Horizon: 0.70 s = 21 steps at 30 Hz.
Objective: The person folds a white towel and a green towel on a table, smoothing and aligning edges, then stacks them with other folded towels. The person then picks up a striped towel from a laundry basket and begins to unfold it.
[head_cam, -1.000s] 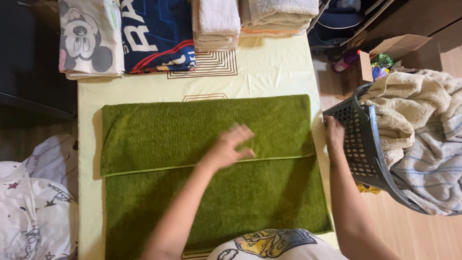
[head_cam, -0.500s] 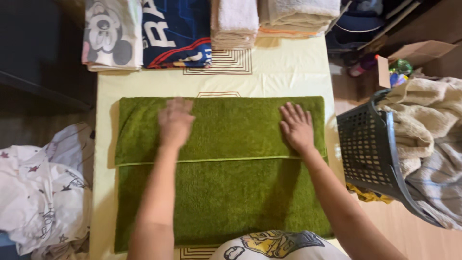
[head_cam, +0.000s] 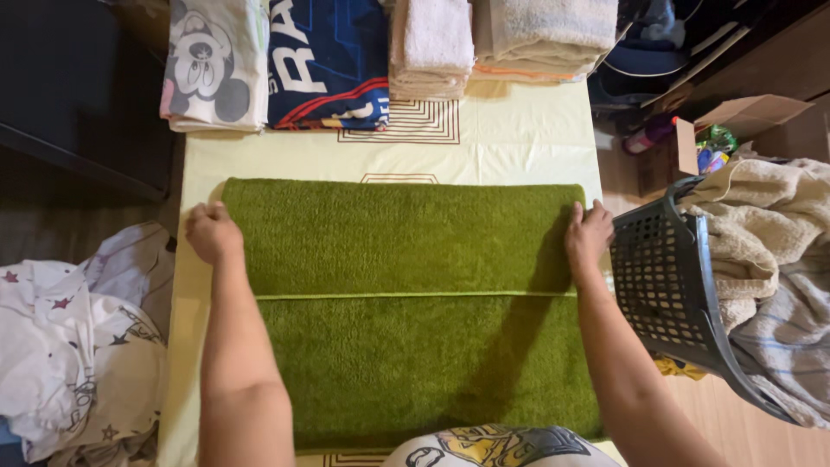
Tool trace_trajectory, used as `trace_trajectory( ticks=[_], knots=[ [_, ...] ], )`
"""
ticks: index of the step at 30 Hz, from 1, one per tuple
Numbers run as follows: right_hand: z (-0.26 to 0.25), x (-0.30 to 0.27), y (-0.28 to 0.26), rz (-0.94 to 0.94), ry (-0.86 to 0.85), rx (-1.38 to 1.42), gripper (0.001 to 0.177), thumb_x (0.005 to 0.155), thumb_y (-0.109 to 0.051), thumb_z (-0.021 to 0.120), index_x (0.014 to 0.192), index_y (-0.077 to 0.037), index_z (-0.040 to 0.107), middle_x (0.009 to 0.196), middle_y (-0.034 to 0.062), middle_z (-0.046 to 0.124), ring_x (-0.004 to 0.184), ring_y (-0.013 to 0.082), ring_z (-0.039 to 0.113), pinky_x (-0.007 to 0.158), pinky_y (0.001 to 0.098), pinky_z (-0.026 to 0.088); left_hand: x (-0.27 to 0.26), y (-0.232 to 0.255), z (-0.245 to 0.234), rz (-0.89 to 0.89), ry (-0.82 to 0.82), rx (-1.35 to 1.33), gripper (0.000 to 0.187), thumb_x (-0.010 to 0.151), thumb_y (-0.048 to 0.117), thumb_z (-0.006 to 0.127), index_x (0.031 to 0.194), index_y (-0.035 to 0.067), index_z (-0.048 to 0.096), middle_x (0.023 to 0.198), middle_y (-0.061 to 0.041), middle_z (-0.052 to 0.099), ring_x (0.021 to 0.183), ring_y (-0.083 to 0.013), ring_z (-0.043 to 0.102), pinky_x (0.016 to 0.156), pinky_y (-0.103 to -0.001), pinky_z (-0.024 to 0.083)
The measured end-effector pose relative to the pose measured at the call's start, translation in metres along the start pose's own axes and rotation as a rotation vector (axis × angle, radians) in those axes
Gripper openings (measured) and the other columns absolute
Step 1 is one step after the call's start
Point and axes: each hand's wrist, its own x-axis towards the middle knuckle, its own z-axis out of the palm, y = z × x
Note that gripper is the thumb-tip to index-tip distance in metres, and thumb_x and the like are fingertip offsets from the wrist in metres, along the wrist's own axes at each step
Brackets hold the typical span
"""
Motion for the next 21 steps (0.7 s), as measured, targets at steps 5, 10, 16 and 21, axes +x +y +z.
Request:
trace_trajectory(
  ticks=[5, 10, 16, 21],
  knots=[
    [0.021, 0.024, 0.005, -0.148, -0.016, -0.212, 0.04, 0.103, -0.039, 0.063, 0.116, -0.001, 0.066, 0.124, 0.0224, 0.06, 0.127, 0.0425, 0.05, 0.115, 0.0638, 0.023, 0.011, -0.034, 0.032, 0.271, 0.071, 0.256, 0.025, 0.108, 0.029, 0.063, 0.117, 0.007, 0.071, 0.126, -0.016, 0.061, 0.115, -0.0371, 0.056, 0.092, -0.05, 0.053],
    [0.012, 0.018, -0.016, -0.143, -0.012, -0.186, 0.038, 0.108, -0.034, 0.06, 0.126, -0.002, 0.058, 0.137, 0.0221, 0.057, 0.14, 0.0426, 0.043, 0.122, 0.0594, 0.025, -0.009, -0.039, 0.018, 0.558, 0.246, 0.18, 0.022, 0.108, 0.022, 0.063, 0.116, 0.003, 0.071, 0.124, -0.016, 0.063, 0.117, -0.0359, 0.056, 0.098, -0.052, 0.049],
    [-0.011, -0.086, -0.077, -0.667, 0.094, -0.055, 0.064, 0.107, -0.01, 0.04, 0.167, -0.011, 0.018, 0.177, 0.0083, 0.016, 0.164, 0.0298, 0.011, 0.137, 0.0486, 0.0, -0.106, 0.018, 0.006, 0.713, -0.079, 0.033, 0.024, 0.108, 0.011, 0.047, 0.121, 0.01, 0.066, 0.152, -0.01, 0.054, 0.145, -0.0299, 0.048, 0.122, -0.047, 0.037],
    [-0.013, -0.149, -0.107, -0.805, -0.238, -0.331, 0.057, 0.106, -0.046, 0.033, 0.16, -0.033, 0.02, 0.169, -0.0062, 0.014, 0.157, 0.0226, 0.006, 0.126, 0.0477, -0.002, -0.179, 0.037, 0.028, 0.978, -0.357, 0.302, 0.05, 0.107, 0.03, 0.041, 0.155, 0.014, 0.04, 0.167, -0.012, 0.025, 0.153, -0.033, 0.019, 0.124, -0.052, 0.007]
  ],
)
